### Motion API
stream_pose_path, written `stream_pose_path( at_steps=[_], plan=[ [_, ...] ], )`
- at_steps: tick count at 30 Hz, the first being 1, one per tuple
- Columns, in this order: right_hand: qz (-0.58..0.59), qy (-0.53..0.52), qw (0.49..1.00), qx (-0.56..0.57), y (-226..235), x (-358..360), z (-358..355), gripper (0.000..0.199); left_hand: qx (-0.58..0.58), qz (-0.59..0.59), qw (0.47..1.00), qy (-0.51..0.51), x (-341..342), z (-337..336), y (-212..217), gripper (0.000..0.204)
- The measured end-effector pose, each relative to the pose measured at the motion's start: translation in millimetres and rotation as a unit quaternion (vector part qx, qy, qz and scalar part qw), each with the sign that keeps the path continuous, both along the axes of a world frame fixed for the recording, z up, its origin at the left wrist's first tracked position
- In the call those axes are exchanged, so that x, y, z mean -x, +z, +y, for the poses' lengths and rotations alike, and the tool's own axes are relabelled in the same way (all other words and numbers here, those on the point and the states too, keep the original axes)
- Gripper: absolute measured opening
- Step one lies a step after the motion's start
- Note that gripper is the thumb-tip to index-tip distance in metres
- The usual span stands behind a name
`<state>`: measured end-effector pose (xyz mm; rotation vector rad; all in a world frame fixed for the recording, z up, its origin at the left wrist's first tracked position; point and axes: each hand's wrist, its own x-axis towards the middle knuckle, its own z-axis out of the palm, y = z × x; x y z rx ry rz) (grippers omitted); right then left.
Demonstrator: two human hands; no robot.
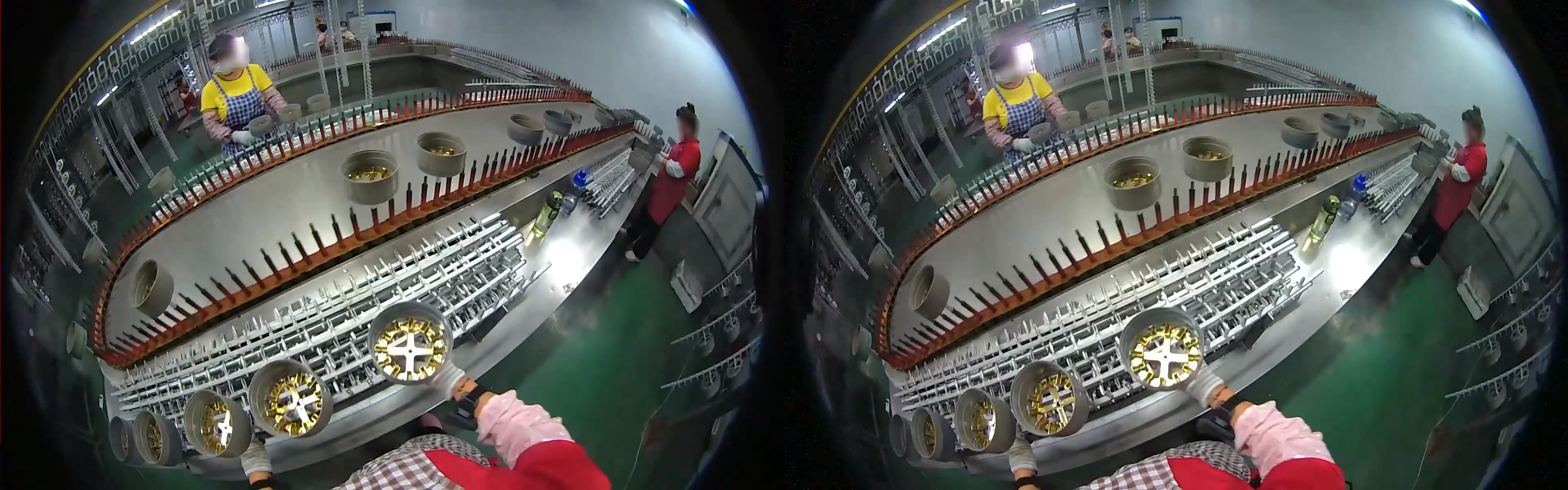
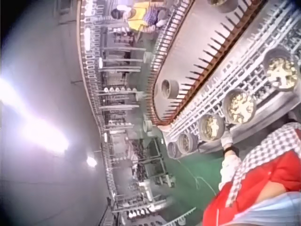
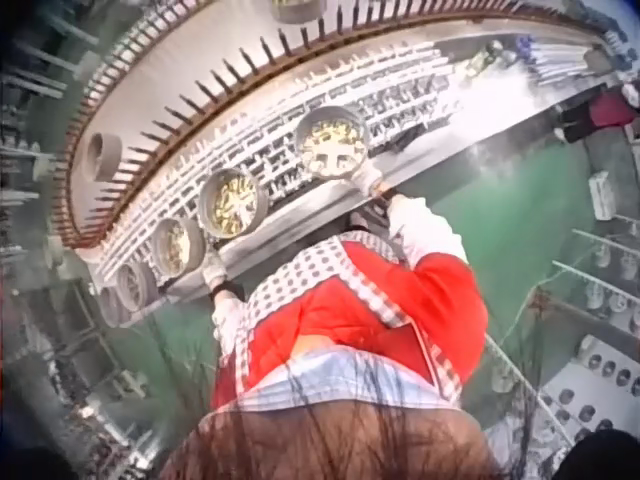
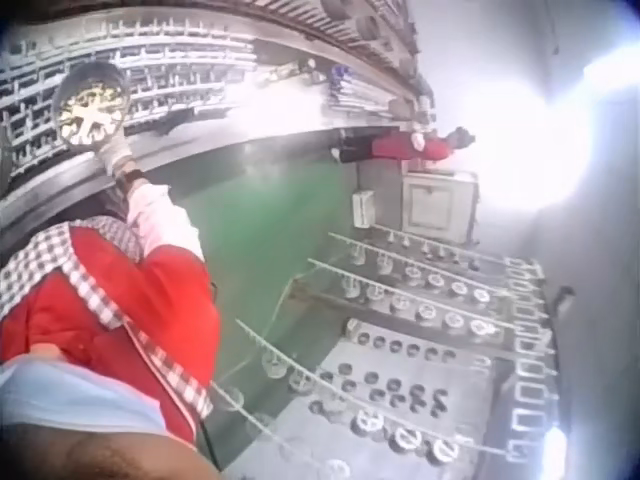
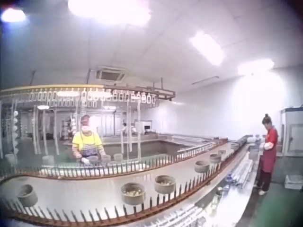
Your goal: The recorder is loading grey circular molds containing gold-colored inserts onto the pegs of a moving assembly line conveyor.
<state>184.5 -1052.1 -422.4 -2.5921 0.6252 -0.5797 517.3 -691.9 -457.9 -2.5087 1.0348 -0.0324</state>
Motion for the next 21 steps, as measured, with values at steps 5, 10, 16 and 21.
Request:
stream_pose_path(
  at_steps=[5,10,16,21],
  plan=[
    [0.034,0.071,0.831,-0.551,93,32,-73,0.026,0.019,-0.092,0.995,-0.017,-56,80,-118,0.023],
    [-0.06,-0.085,0.939,-0.327,99,-5,-248,0.031,-0.139,0.118,0.977,0.107,-16,13,-19,0.039],
    [0.002,-0.247,0.924,-0.291,75,-129,-365,0.062,0.068,0.221,0.941,0.249,-9,-2,-7,0.047],
    [0.097,-0.101,0.989,-0.042,85,-205,-341,0.036,0.203,0.193,0.909,0.31,-10,87,-54,0.037]
  ],
)
